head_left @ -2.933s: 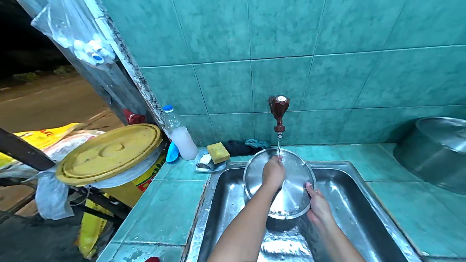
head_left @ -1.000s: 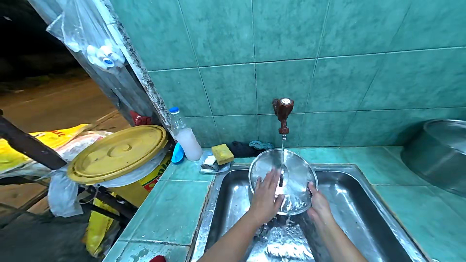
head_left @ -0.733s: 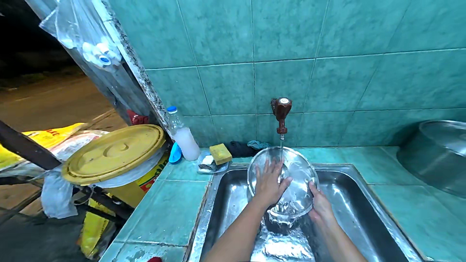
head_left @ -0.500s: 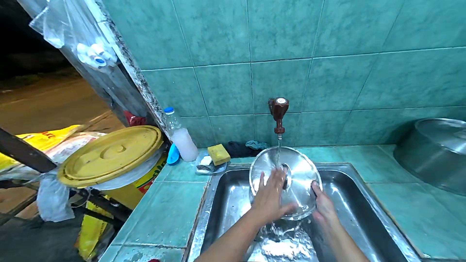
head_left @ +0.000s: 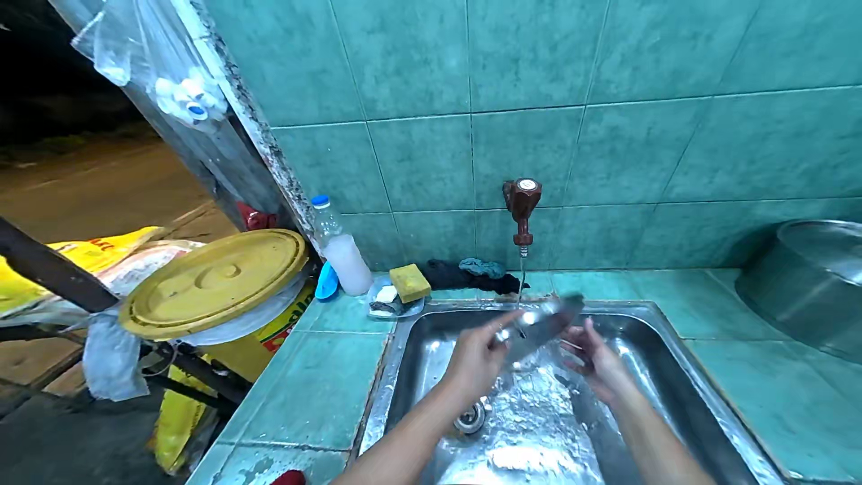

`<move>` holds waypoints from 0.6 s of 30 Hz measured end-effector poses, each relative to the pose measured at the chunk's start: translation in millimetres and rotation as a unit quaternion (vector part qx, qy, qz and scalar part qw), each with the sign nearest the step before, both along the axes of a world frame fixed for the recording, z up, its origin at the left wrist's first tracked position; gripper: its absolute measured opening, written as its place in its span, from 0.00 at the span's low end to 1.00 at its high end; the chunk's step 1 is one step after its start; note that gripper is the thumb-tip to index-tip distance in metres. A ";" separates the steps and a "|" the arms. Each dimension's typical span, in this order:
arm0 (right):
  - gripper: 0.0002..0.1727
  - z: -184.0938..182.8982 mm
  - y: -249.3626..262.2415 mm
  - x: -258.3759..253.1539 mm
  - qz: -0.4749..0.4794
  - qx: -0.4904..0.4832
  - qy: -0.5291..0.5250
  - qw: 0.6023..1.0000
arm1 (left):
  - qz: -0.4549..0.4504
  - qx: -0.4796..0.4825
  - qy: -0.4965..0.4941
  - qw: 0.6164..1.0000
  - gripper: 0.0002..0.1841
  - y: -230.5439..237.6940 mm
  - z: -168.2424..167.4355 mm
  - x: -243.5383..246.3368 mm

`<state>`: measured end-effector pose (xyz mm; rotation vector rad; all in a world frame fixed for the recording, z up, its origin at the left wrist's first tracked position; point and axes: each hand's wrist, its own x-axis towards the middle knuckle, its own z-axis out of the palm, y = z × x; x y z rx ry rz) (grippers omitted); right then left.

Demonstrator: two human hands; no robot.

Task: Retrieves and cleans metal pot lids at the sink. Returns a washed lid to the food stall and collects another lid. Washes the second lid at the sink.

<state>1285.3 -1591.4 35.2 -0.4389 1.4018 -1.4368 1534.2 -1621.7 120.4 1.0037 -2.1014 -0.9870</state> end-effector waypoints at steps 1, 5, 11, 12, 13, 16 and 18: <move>0.26 -5.5 -0.5 -0.9 0.002 0.015 0.038 0.999 | 0.046 0.079 0.063 0.994 0.23 -8.1 -2.0 -1.1; 0.24 -20.3 5.3 -0.8 -0.011 -0.019 -0.004 1.000 | 0.165 0.328 0.273 0.889 0.28 -31.1 -31.5 -5.4; 0.20 -2.6 21.7 -9.4 0.002 -0.038 -0.032 0.999 | 0.224 0.412 0.284 0.836 0.29 -28.3 -77.2 -14.0; 0.19 -2.7 22.9 -10.3 -0.002 -0.029 -0.026 0.999 | 0.228 0.396 0.266 0.849 0.27 -27.4 -79.6 -15.4; 0.18 -3.2 24.1 -10.0 -0.010 -0.021 -0.023 0.999 | 0.232 0.374 0.245 0.864 0.26 -26.7 -80.8 -16.5; 0.17 -4.8 30.6 -5.3 -0.029 -0.017 -0.020 0.999 | 0.241 0.305 0.161 0.907 0.27 -28.5 -80.5 -17.1; 0.15 -1.5 34.7 -2.8 -0.039 -0.024 -0.020 0.999 | 0.235 0.273 0.125 0.925 0.28 -31.5 -81.3 -15.8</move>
